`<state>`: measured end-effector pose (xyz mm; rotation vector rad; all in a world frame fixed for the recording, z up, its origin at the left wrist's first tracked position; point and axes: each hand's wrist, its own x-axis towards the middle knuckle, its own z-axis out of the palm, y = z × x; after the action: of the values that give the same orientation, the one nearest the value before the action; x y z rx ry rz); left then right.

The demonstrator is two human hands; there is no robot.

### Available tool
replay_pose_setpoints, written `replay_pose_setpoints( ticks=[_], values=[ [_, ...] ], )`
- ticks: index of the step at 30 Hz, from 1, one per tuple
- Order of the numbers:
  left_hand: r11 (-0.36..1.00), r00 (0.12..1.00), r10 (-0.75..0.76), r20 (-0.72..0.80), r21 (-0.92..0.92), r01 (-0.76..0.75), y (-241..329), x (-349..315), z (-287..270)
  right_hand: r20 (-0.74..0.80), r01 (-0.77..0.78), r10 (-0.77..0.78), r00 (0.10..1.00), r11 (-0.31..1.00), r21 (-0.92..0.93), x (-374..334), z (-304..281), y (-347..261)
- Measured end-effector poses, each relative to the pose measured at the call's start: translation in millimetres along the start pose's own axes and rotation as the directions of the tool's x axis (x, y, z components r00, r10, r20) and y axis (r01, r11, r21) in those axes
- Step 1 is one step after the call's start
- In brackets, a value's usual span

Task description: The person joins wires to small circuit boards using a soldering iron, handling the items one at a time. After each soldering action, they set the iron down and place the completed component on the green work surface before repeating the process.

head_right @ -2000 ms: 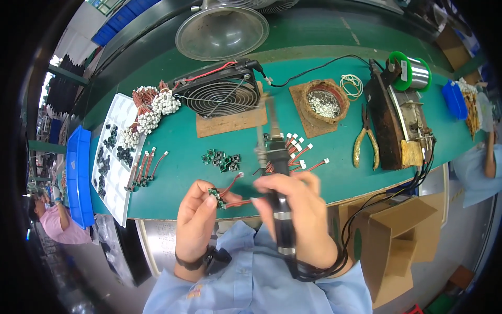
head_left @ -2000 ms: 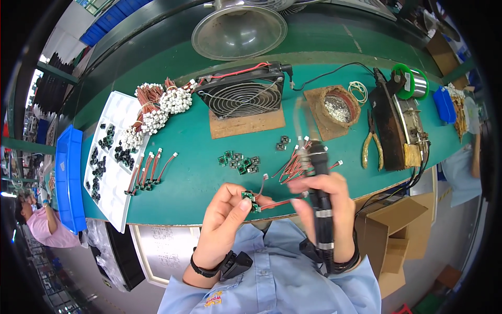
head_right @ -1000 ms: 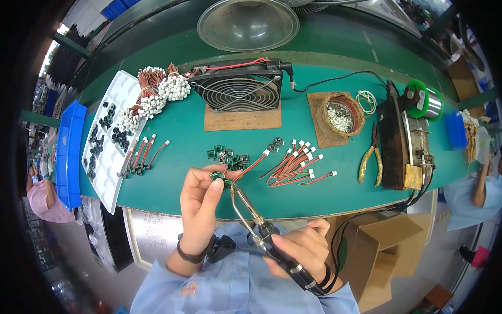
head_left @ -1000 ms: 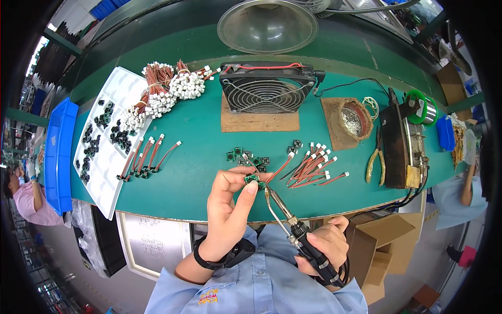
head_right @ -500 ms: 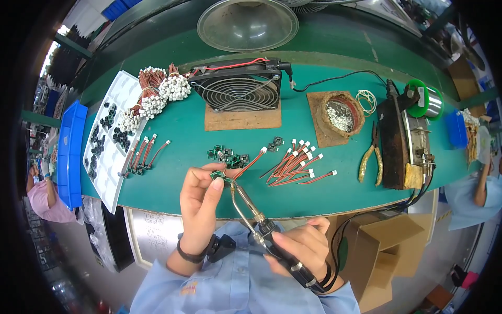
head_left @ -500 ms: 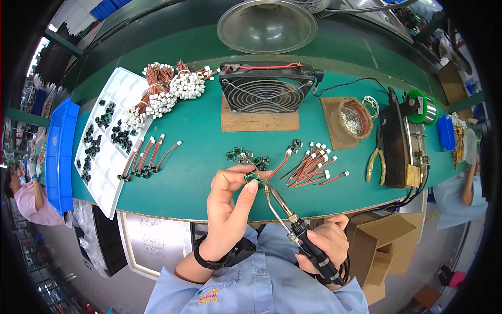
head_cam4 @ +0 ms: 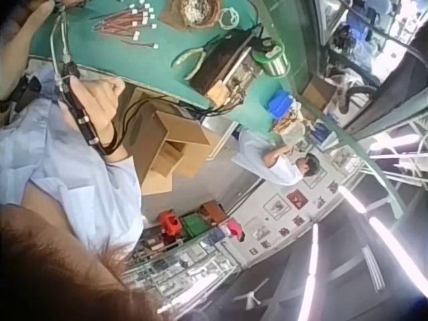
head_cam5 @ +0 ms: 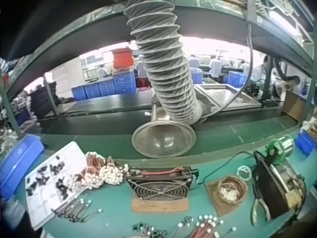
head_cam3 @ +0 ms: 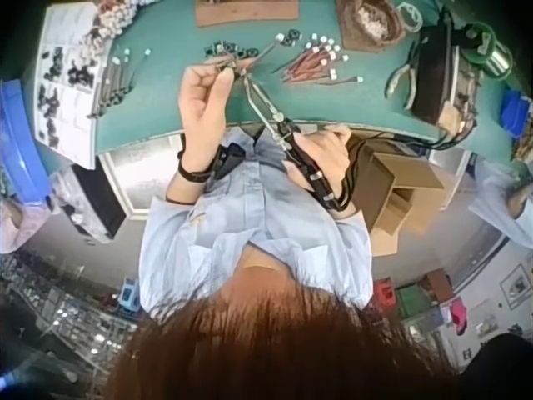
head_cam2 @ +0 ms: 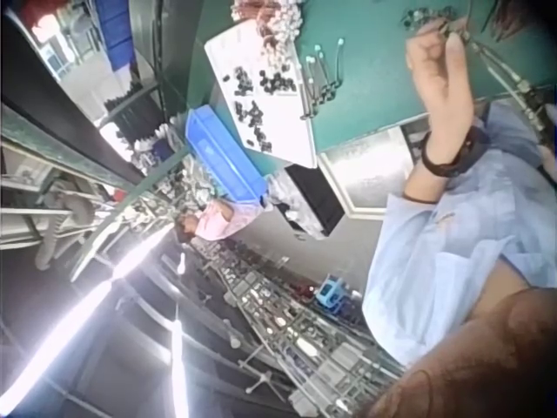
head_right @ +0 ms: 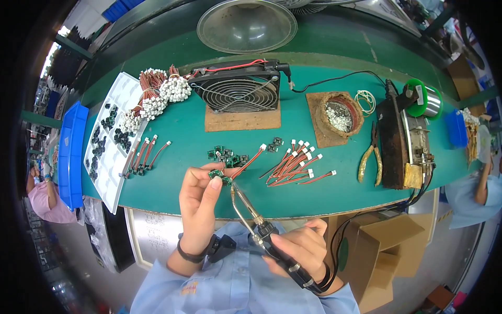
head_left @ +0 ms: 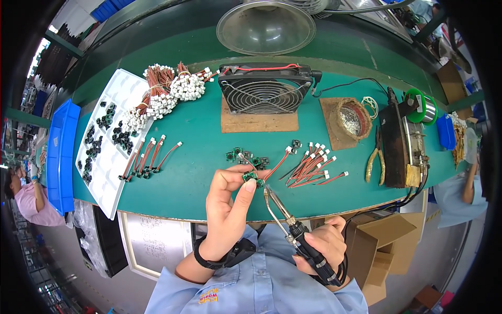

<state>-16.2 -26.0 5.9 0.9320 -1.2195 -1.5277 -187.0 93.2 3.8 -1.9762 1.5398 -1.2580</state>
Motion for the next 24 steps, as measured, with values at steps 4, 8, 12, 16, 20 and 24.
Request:
replay_pose_setpoints(
  ticks=[4,8,12,16,20,24],
  values=[
    [1.000,1.000,-0.007,-0.007,-0.010,0.006,0.0,-0.7,1.2,-0.014,0.014,-0.014,1.000,1.000,-0.001,-0.3,0.3,1.0],
    [0.999,0.999,-0.027,-0.018,-0.027,0.026,-0.2,-1.4,2.7,-0.013,0.011,-0.011,1.000,1.000,0.004,-1.9,-0.1,1.6],
    [0.999,1.000,-0.028,0.003,-0.023,0.028,-0.8,-1.5,1.7,-0.045,0.009,-0.009,0.999,1.000,0.010,-2.7,0.2,2.0],
    [1.000,0.999,-0.003,0.036,0.010,0.003,-2.5,-2.8,1.3,-0.039,0.008,-0.007,0.999,1.000,0.014,-1.5,-2.1,1.8],
    [0.999,0.999,0.018,0.033,0.043,-0.019,-5.1,-4.1,0.7,-0.024,-0.003,0.003,1.000,1.000,0.020,-2.0,-4.0,1.6],
    [0.998,0.999,0.032,0.020,0.058,-0.033,-4.5,-4.2,1.3,-0.016,-0.013,0.014,1.000,1.000,0.019,-2.8,-4.1,1.3]
  ],
)
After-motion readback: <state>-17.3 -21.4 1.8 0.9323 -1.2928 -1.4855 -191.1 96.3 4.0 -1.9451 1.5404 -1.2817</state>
